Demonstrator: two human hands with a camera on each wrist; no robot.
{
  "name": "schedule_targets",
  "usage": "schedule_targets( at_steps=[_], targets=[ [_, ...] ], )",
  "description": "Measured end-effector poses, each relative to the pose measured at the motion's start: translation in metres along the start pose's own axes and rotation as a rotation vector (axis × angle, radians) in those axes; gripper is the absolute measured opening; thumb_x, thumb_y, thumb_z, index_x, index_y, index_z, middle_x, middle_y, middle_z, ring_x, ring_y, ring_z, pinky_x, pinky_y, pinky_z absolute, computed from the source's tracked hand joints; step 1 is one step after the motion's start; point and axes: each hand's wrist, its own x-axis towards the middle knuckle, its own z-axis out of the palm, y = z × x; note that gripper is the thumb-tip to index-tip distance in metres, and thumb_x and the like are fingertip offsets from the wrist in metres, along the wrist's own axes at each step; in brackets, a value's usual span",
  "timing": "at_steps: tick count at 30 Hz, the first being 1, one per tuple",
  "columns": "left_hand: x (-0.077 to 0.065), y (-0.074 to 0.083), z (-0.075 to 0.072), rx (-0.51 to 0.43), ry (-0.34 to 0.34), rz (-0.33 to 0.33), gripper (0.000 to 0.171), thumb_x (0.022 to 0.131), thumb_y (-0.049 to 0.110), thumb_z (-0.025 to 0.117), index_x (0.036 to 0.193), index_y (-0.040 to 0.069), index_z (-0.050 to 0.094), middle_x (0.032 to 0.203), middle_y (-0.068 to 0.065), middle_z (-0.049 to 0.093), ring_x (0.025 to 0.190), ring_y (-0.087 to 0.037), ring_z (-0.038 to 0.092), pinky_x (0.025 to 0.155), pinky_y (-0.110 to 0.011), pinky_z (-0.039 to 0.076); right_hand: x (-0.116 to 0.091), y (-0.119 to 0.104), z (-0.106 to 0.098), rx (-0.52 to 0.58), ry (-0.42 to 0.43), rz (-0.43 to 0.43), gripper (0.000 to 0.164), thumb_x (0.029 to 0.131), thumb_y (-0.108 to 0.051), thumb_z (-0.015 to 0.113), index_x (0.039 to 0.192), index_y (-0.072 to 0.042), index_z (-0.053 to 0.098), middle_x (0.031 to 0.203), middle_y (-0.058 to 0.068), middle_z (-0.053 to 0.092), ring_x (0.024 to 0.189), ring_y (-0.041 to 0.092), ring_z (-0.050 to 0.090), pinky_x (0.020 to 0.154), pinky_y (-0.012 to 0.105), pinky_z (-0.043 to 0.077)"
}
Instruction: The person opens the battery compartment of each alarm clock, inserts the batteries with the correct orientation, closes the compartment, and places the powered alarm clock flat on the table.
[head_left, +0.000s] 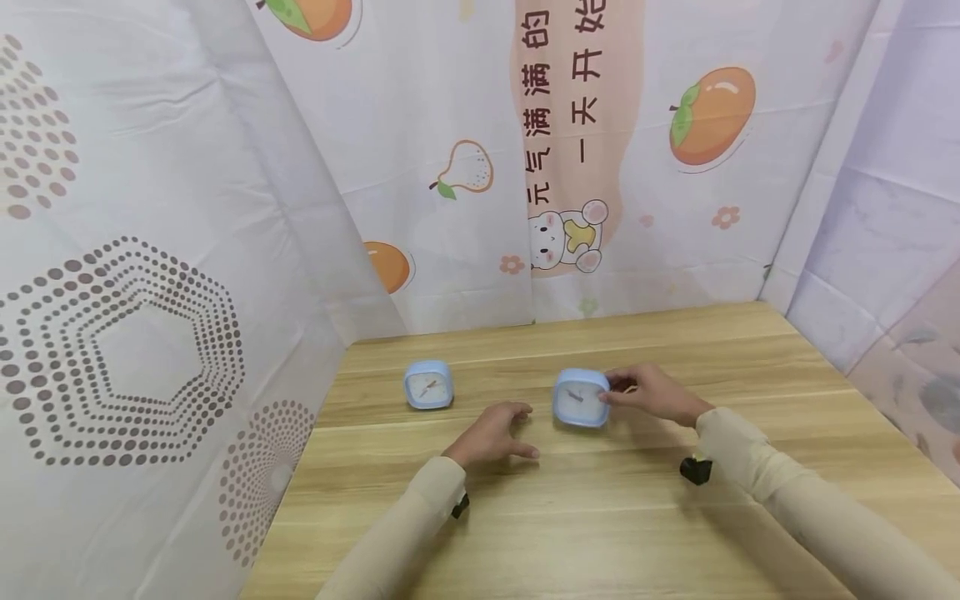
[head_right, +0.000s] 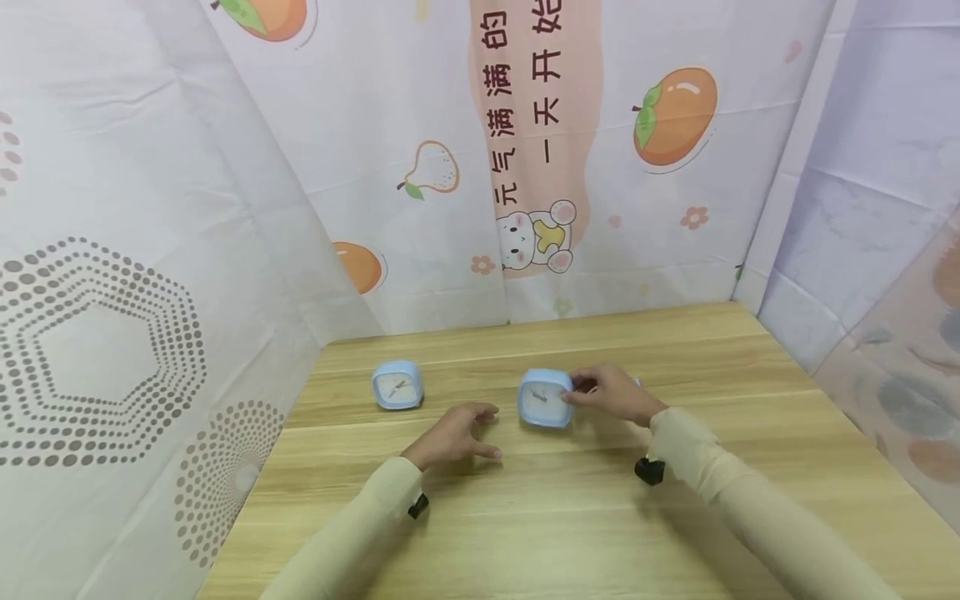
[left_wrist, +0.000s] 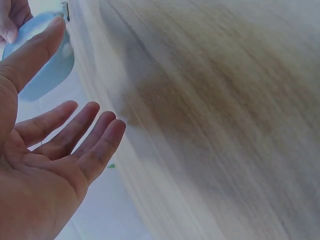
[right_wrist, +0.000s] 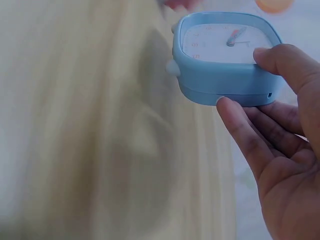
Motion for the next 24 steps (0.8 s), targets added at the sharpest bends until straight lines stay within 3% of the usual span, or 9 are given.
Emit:
schedule_targets(
  at_steps=[6,12,19,24],
  targets=[
    [-0.003,-0.001,-0.001,-0.032,0.002,0.030,0.064,0.084,0.033,0.087,0.136,0.004,0.063,0.134,-0.008,0.066,0.121,-0.021,0.061,0.103,-0.035,0.049,0.020,0.012,-0.030,-0.019,0.020,0.027,0.062,0.099,-0.036,0.072,0.139,0.008,0.057,0.116,0.011,0.070,0.106,0.025,0.063,0.088,0.033,0.054],
    [-0.006,0.002,-0.001,-0.068,-0.039,0.069,0.054,0.087,0.032,0.085,0.130,0.005,0.067,0.123,-0.004,0.070,0.110,-0.014,0.064,0.095,-0.028,0.051,0.034,0.024,-0.052,-0.028,0.007,0.054,0.066,0.099,-0.038,0.071,0.142,0.010,0.054,0.124,0.018,0.068,0.112,0.030,0.065,0.097,0.046,0.054],
    [-0.010,0.006,0.001,-0.097,-0.104,0.126,0.043,0.088,0.031,0.084,0.123,0.009,0.071,0.111,0.004,0.071,0.100,-0.006,0.064,0.089,-0.023,0.052,0.044,0.035,-0.068,-0.069,0.008,0.068,0.065,0.101,-0.037,0.068,0.144,0.009,0.052,0.133,0.025,0.063,0.123,0.042,0.059,0.104,0.058,0.046],
    [-0.013,0.006,0.003,-0.116,-0.109,0.119,0.040,0.088,0.029,0.084,0.120,0.009,0.072,0.110,0.004,0.071,0.099,-0.007,0.064,0.088,-0.022,0.052,0.054,0.039,-0.074,-0.104,0.012,0.068,0.066,0.101,-0.038,0.068,0.144,0.009,0.052,0.134,0.026,0.062,0.127,0.044,0.055,0.107,0.060,0.042]
  ],
)
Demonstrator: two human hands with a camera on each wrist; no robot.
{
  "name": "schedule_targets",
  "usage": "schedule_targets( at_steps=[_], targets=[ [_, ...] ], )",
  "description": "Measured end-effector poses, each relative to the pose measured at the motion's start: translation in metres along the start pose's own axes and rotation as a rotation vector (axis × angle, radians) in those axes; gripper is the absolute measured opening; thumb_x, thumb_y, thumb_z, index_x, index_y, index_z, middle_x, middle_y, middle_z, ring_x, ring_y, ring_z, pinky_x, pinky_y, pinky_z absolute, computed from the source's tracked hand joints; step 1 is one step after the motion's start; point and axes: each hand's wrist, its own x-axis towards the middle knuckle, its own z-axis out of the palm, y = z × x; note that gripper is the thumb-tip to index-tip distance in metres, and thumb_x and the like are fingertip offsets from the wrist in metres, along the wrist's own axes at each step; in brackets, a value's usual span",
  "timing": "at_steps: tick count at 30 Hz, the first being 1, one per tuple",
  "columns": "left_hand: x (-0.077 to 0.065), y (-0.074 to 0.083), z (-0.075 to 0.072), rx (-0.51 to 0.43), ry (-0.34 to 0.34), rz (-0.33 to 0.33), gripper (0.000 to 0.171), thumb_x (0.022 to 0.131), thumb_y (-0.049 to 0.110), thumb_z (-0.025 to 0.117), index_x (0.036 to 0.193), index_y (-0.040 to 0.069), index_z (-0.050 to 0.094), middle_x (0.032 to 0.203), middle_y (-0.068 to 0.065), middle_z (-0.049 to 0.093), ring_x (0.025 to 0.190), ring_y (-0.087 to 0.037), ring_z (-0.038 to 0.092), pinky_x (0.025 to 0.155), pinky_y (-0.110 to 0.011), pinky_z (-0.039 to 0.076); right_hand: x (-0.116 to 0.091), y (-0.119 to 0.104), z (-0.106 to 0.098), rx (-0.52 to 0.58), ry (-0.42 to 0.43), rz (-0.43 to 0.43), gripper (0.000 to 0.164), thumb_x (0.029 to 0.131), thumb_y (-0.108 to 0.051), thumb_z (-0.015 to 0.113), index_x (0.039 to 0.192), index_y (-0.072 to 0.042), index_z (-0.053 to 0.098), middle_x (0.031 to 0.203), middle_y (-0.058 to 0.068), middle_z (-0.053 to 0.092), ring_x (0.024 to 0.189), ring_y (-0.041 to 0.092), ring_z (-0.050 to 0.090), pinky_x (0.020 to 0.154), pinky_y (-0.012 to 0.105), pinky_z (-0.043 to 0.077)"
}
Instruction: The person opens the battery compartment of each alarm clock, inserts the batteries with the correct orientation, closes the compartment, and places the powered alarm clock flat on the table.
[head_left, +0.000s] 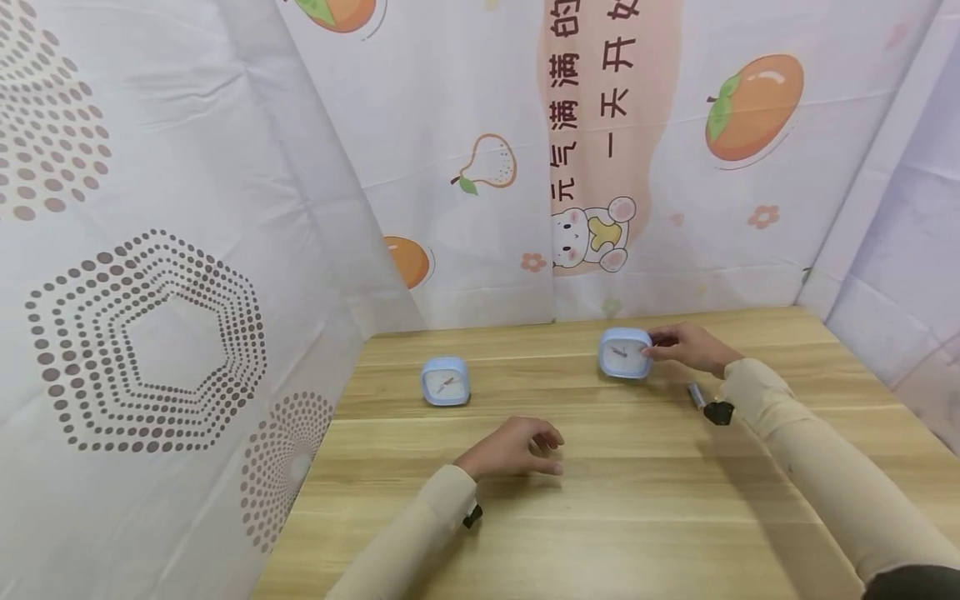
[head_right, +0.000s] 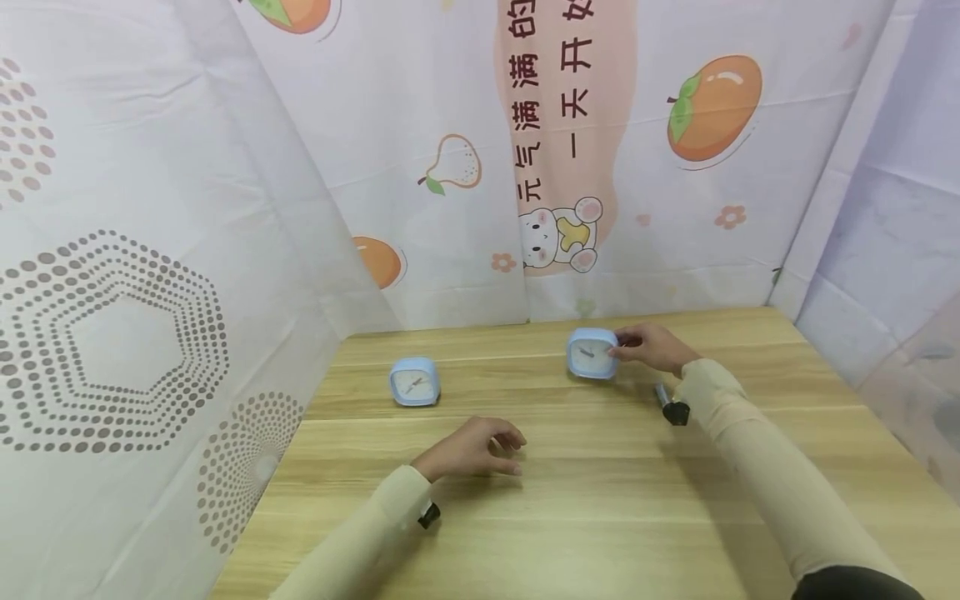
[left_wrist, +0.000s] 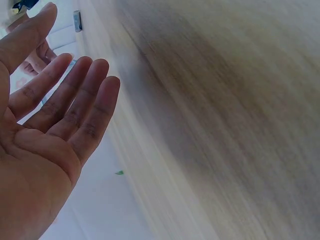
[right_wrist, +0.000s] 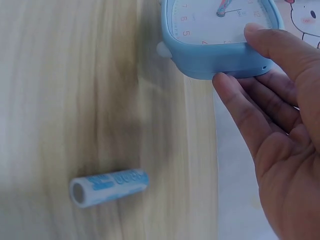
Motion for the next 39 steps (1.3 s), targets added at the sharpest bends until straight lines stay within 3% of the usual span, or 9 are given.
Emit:
schedule_targets(
  at_steps=[7,15,23,31,39],
  targets=[
    [0.000,-0.002,0.002,0.000,-0.003,-0.006,0.039,0.088,0.028,0.084,0.120,0.009,0.072,0.109,0.005,0.071,0.097,-0.003,0.064,0.088,-0.021,0.052,0.010,0.007,-0.004,0.016,0.007,-0.012,0.060,0.101,-0.031,0.069,0.141,0.011,0.054,0.135,0.028,0.061,0.125,0.044,0.056,0.105,0.059,0.043],
    [0.002,-0.003,0.002,-0.009,-0.017,0.000,0.039,0.088,0.027,0.085,0.119,0.007,0.072,0.105,0.005,0.071,0.093,-0.002,0.064,0.086,-0.019,0.052,0.017,0.015,-0.003,0.042,-0.005,-0.023,0.057,0.101,-0.027,0.069,0.141,0.011,0.054,0.133,0.027,0.063,0.122,0.039,0.058,0.097,0.043,0.050],
    [0.002,-0.004,-0.001,-0.016,-0.017,0.011,0.040,0.087,0.027,0.085,0.118,0.005,0.072,0.103,0.005,0.070,0.090,-0.001,0.064,0.084,-0.020,0.053,0.020,0.017,-0.004,0.048,-0.028,-0.006,0.064,0.104,-0.031,0.064,0.146,0.013,0.046,0.139,0.032,0.056,0.127,0.044,0.054,0.104,0.057,0.045],
    [0.005,-0.006,0.000,-0.012,-0.017,0.015,0.039,0.086,0.027,0.086,0.117,0.005,0.072,0.101,0.005,0.070,0.090,-0.001,0.064,0.083,-0.019,0.053,0.021,0.022,-0.005,0.053,-0.031,-0.003,0.064,0.105,-0.030,0.062,0.148,0.014,0.043,0.139,0.034,0.054,0.126,0.044,0.054,0.102,0.050,0.049],
    [0.007,-0.009,0.002,-0.002,-0.020,0.017,0.039,0.087,0.027,0.086,0.116,0.006,0.072,0.100,0.006,0.070,0.089,0.000,0.064,0.082,-0.018,0.053,0.023,0.026,-0.004,0.092,-0.044,0.025,0.065,0.106,-0.029,0.061,0.151,0.012,0.038,0.148,0.036,0.045,0.134,0.049,0.047,0.107,0.059,0.043]
  ],
)
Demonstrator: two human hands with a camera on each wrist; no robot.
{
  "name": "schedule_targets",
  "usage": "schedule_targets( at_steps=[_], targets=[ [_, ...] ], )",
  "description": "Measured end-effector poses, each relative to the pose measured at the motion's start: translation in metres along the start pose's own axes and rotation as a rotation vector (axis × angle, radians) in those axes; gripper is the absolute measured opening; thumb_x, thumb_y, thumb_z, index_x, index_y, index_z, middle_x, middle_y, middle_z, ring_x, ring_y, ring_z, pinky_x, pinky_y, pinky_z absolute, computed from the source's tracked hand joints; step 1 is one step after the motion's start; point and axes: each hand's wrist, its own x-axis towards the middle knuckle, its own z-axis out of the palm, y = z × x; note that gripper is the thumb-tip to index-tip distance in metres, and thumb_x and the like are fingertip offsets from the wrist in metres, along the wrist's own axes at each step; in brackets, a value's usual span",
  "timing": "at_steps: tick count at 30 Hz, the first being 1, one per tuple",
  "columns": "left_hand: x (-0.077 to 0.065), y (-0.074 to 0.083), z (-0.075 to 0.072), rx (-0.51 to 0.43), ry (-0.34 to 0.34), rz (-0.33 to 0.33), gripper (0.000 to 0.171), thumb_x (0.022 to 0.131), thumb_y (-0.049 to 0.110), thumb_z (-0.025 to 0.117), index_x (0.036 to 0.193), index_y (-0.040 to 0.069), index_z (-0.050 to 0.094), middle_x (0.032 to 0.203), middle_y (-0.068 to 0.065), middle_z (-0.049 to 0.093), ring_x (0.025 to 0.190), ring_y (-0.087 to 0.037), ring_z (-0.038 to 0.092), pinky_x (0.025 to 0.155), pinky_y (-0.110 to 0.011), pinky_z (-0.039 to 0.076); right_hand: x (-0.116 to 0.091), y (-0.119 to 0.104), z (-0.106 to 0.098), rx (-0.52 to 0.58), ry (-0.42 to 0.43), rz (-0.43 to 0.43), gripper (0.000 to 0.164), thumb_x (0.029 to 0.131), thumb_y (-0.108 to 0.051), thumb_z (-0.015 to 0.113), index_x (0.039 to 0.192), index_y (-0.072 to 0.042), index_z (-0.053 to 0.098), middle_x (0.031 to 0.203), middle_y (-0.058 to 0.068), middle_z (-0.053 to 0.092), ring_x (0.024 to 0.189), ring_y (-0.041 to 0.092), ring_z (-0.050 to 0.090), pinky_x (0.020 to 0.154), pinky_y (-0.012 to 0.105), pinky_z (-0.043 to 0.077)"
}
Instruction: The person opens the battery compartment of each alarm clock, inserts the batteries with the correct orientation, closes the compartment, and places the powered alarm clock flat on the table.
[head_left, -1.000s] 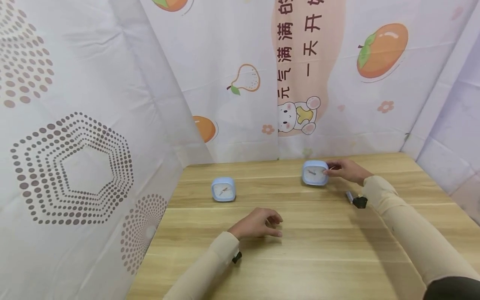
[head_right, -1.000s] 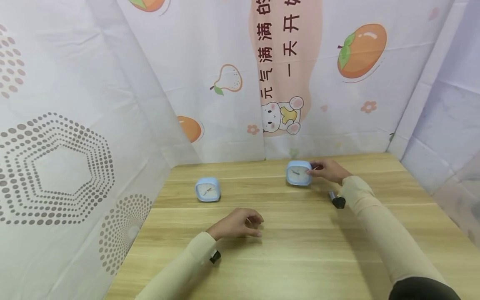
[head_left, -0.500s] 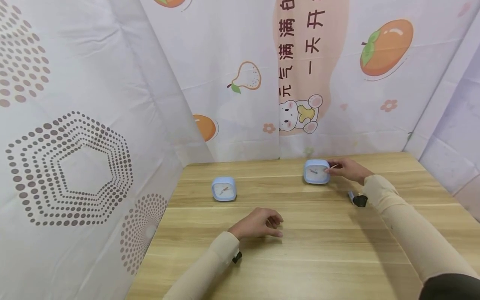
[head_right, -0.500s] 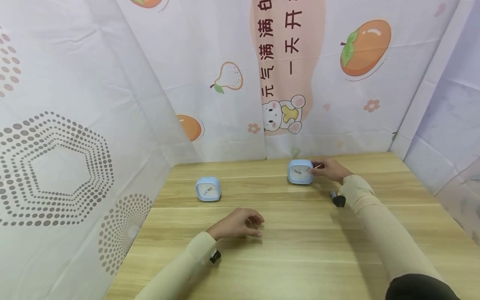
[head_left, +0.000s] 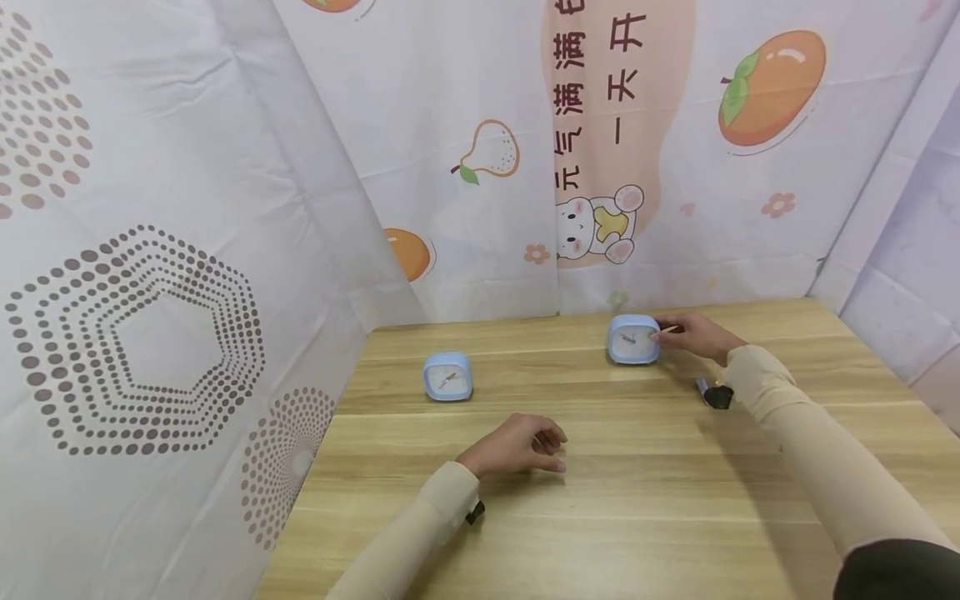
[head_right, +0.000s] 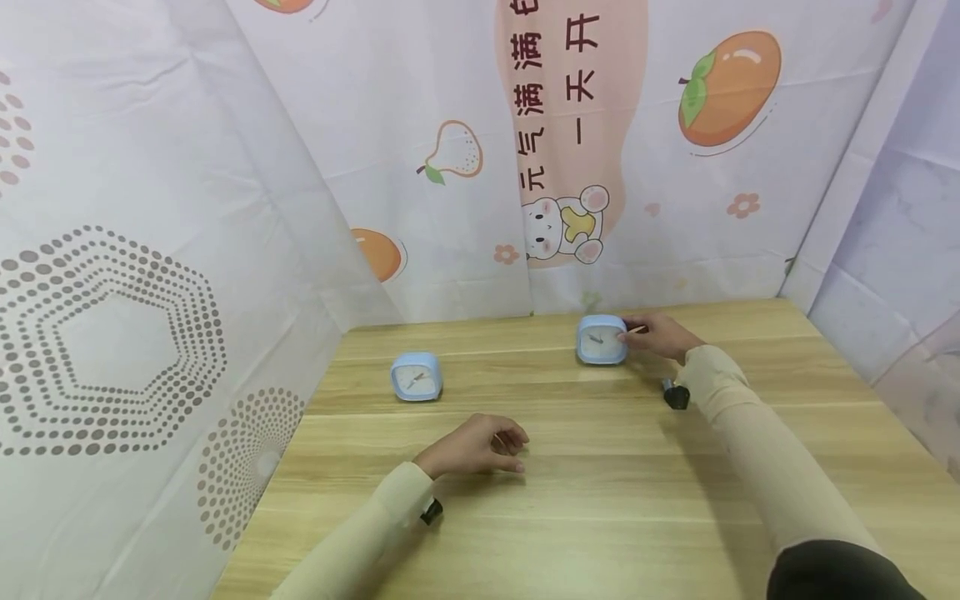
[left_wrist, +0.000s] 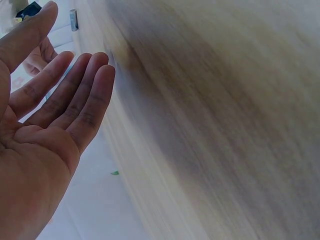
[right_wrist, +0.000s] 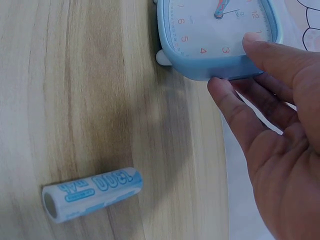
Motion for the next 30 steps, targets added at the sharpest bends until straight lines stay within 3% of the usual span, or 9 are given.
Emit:
schedule_targets(
  at_steps=[4,13,24,30],
  targets=[
    [0.000,0.000,0.000,-0.006,0.000,0.000,0.038,0.087,0.026,0.086,0.115,0.006,0.072,0.100,0.006,0.070,0.089,-0.001,0.064,0.082,-0.019,0.053,0.000,-0.003,0.000,-0.001,0.009,0.002,0.065,0.106,-0.028,0.062,0.151,0.013,0.038,0.148,0.036,0.044,0.134,0.049,0.047,0.106,0.056,0.045],
    [-0.003,0.001,0.001,-0.026,0.004,-0.026,0.037,0.086,0.025,0.086,0.115,0.006,0.073,0.099,0.005,0.070,0.089,-0.004,0.064,0.082,-0.020,0.053,-0.004,-0.004,0.000,-0.006,0.031,0.033,0.061,0.105,-0.024,0.063,0.150,0.012,0.041,0.145,0.034,0.049,0.127,0.041,0.056,0.096,0.035,0.054],
    [-0.004,0.002,0.001,-0.011,0.005,-0.008,0.037,0.087,0.025,0.086,0.115,0.005,0.072,0.100,0.003,0.071,0.089,-0.004,0.065,0.082,-0.020,0.054,-0.011,0.000,0.002,-0.034,0.066,0.025,0.054,0.107,-0.018,0.058,0.148,0.013,0.042,0.142,0.037,0.050,0.116,0.044,0.064,0.094,0.048,0.056],
    [-0.007,-0.001,-0.001,-0.012,0.017,-0.013,0.038,0.088,0.027,0.085,0.116,0.007,0.072,0.102,0.003,0.071,0.091,-0.005,0.066,0.083,-0.020,0.054,-0.013,-0.001,0.002,-0.048,0.072,0.025,0.055,0.107,-0.023,0.058,0.147,0.013,0.045,0.140,0.036,0.053,0.113,0.041,0.066,0.092,0.045,0.057]
  ],
)
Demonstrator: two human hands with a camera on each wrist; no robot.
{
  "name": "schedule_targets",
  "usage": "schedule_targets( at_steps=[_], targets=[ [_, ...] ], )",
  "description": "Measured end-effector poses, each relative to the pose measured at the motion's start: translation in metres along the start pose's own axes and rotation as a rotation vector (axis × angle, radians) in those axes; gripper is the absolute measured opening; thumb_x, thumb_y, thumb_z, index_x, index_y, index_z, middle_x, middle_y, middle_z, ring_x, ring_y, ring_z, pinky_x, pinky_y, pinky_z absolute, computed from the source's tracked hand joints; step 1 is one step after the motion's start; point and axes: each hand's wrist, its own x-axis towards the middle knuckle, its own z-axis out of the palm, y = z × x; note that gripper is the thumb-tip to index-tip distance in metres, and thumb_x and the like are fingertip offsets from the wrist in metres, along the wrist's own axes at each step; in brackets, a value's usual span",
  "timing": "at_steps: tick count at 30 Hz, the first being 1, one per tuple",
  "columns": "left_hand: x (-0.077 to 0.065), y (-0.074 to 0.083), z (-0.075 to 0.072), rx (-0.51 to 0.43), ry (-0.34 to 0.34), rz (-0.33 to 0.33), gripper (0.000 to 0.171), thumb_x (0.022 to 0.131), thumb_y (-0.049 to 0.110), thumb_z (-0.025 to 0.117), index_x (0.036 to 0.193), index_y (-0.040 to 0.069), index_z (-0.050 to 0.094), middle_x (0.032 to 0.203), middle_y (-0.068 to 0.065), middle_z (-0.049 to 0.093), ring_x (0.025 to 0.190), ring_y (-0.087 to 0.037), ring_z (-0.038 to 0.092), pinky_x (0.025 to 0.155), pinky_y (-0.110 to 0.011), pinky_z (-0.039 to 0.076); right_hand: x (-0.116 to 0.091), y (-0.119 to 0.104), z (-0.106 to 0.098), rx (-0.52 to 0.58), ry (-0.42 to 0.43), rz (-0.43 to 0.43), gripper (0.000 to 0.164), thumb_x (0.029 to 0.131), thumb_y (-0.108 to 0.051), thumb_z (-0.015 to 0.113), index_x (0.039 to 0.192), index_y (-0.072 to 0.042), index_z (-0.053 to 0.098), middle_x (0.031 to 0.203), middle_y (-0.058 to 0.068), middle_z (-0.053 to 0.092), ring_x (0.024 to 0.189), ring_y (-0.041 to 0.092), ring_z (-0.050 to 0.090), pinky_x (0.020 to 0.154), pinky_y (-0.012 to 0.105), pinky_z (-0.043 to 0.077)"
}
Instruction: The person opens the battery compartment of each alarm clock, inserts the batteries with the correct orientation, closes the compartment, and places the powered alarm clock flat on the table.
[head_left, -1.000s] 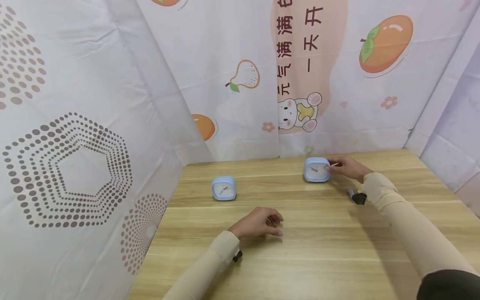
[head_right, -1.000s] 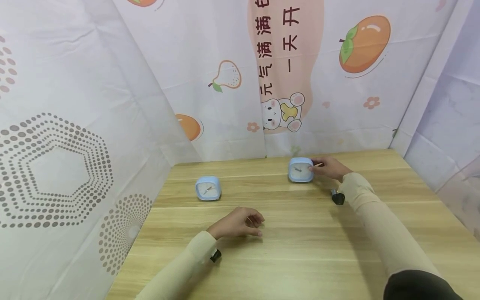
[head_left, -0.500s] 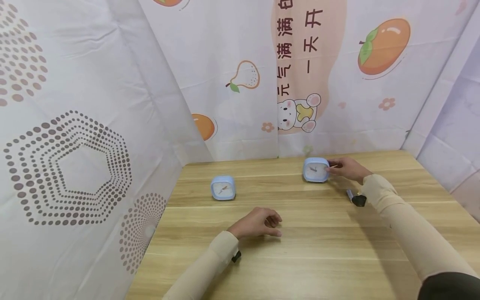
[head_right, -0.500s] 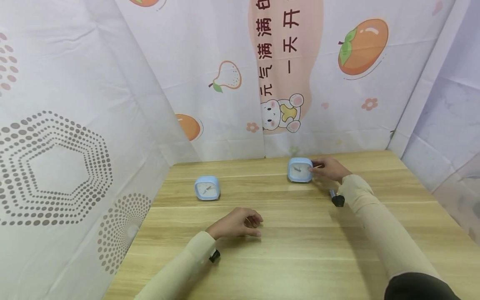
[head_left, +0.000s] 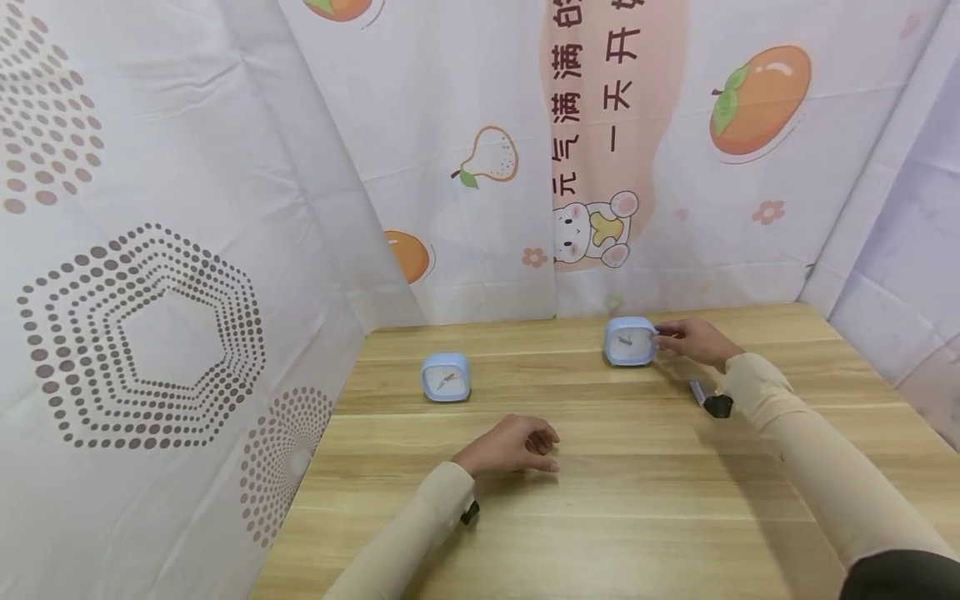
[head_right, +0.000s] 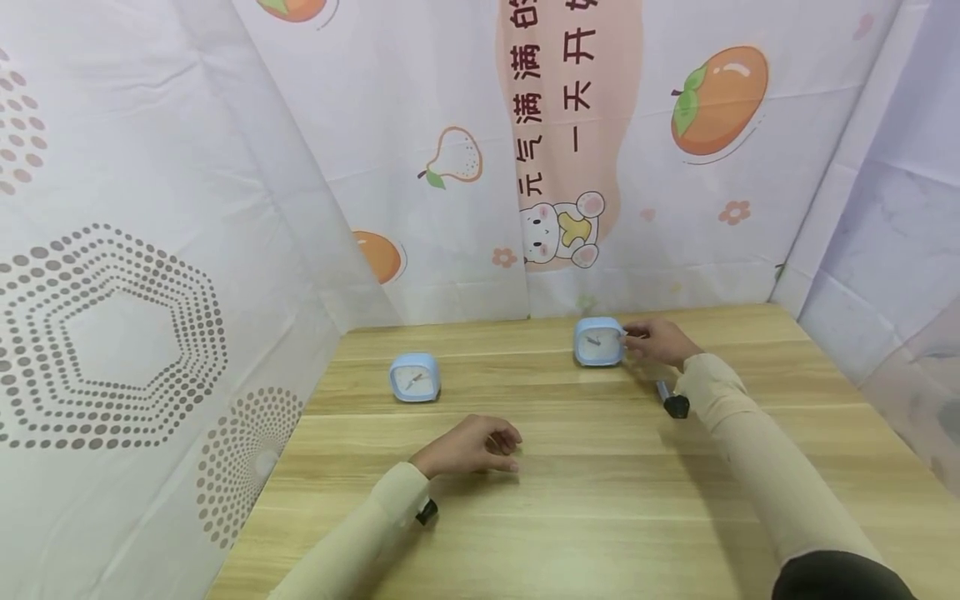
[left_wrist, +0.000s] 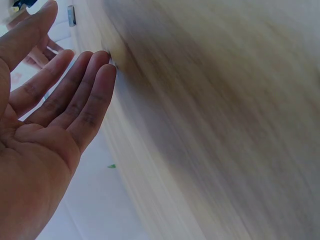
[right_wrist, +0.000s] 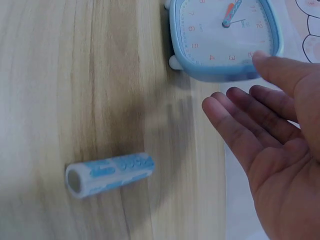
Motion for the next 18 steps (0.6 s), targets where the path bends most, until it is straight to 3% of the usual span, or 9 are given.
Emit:
schedule_targets(
  at_steps=[7,11,18],
  targets=[
    [-0.005,-0.012,-0.010,0.015,0.067,-0.017,0.032,0.096,0.030,0.076,0.119,0.008,0.073,0.100,0.013,0.070,0.092,-0.001,0.064,0.085,-0.022,0.053,-0.021,0.004,-0.003,-0.060,0.006,0.032,0.059,0.108,-0.034,0.056,0.146,0.011,0.047,0.135,0.031,0.060,0.100,0.034,0.069,0.087,0.047,0.057],
    [-0.014,-0.022,-0.021,0.005,0.136,-0.052,0.031,0.101,0.032,0.070,0.120,0.009,0.073,0.101,0.012,0.069,0.094,-0.005,0.064,0.086,-0.028,0.053,-0.036,0.006,0.000,-0.051,0.002,0.055,0.059,0.107,-0.037,0.056,0.144,0.009,0.051,0.126,0.027,0.066,0.092,0.027,0.069,0.083,0.041,0.056],
    [-0.028,-0.040,-0.038,-0.014,0.296,-0.066,0.025,0.102,0.028,0.067,0.116,0.008,0.074,0.101,0.010,0.071,0.093,-0.010,0.065,0.084,-0.033,0.054,-0.063,0.005,0.017,-0.020,-0.004,0.005,0.050,0.107,-0.033,0.058,0.139,0.006,0.057,0.129,0.023,0.066,0.100,0.031,0.068,0.088,0.043,0.056]
  ],
)
